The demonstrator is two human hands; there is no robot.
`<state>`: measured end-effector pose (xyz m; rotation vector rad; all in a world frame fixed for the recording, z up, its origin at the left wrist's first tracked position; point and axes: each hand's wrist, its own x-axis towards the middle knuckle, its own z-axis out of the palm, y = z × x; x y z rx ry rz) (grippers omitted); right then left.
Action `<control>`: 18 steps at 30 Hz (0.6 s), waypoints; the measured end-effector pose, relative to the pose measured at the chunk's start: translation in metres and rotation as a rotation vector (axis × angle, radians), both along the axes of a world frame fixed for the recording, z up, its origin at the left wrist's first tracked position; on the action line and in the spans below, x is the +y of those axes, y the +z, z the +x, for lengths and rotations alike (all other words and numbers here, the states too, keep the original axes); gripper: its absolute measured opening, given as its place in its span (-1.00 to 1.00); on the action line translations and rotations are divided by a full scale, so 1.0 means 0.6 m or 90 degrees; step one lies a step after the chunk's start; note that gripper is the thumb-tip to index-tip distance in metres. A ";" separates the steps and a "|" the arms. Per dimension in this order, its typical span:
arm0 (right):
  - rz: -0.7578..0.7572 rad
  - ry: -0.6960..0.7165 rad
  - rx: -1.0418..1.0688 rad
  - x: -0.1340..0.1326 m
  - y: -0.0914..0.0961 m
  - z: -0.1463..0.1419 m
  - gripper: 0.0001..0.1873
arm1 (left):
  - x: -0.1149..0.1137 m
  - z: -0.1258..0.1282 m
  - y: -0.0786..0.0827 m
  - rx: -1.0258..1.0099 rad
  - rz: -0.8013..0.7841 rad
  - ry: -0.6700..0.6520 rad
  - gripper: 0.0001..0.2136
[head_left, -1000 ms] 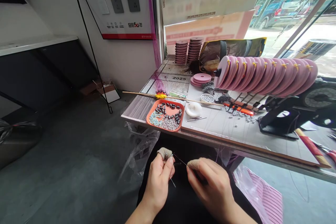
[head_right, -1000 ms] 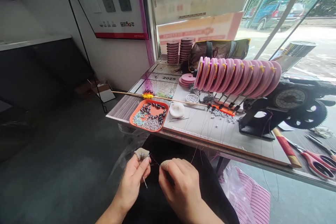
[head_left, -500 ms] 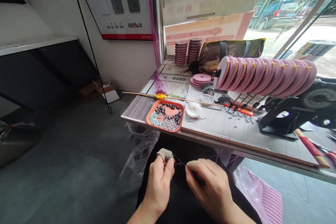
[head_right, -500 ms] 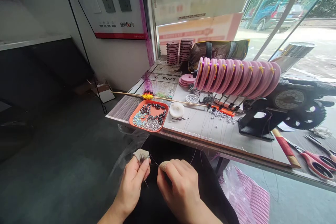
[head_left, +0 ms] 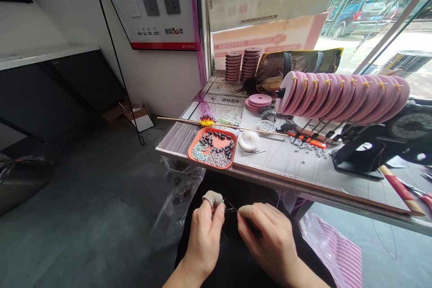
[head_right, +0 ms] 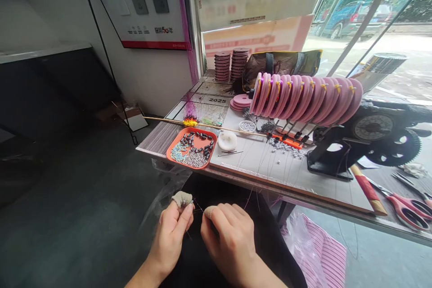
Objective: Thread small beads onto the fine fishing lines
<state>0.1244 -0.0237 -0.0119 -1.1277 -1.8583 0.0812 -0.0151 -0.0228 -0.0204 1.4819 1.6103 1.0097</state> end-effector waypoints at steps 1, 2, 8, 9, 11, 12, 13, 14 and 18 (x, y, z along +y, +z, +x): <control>0.001 -0.005 -0.005 0.002 -0.001 -0.001 -0.77 | -0.001 0.001 0.001 0.032 0.009 -0.031 -0.78; 0.000 -0.011 -0.010 0.004 -0.002 -0.002 -0.76 | -0.002 0.001 0.002 0.065 0.018 -0.059 -0.78; 0.006 -0.038 -0.021 0.011 -0.009 -0.010 -0.72 | -0.005 0.003 0.008 0.202 0.111 -0.096 -0.79; 0.007 -0.038 -0.020 0.010 -0.009 -0.011 -0.72 | -0.004 0.003 0.009 0.214 0.126 -0.099 -0.79; 0.009 -0.036 -0.018 0.010 -0.010 -0.012 -0.72 | -0.004 0.003 0.011 0.225 0.160 -0.104 -0.80; 0.010 -0.035 -0.016 0.010 -0.011 -0.011 -0.72 | -0.004 0.003 0.012 0.223 0.178 -0.107 -0.80; 0.011 -0.035 -0.014 0.010 -0.011 -0.011 -0.72 | -0.004 0.003 0.012 0.220 0.196 -0.109 -0.81; 0.012 -0.034 -0.012 0.011 -0.011 -0.010 -0.72 | -0.004 0.004 0.013 0.218 0.212 -0.110 -0.81; 0.022 -0.028 -0.003 0.012 -0.010 -0.009 -0.74 | -0.005 0.004 0.012 0.223 0.255 -0.115 -0.81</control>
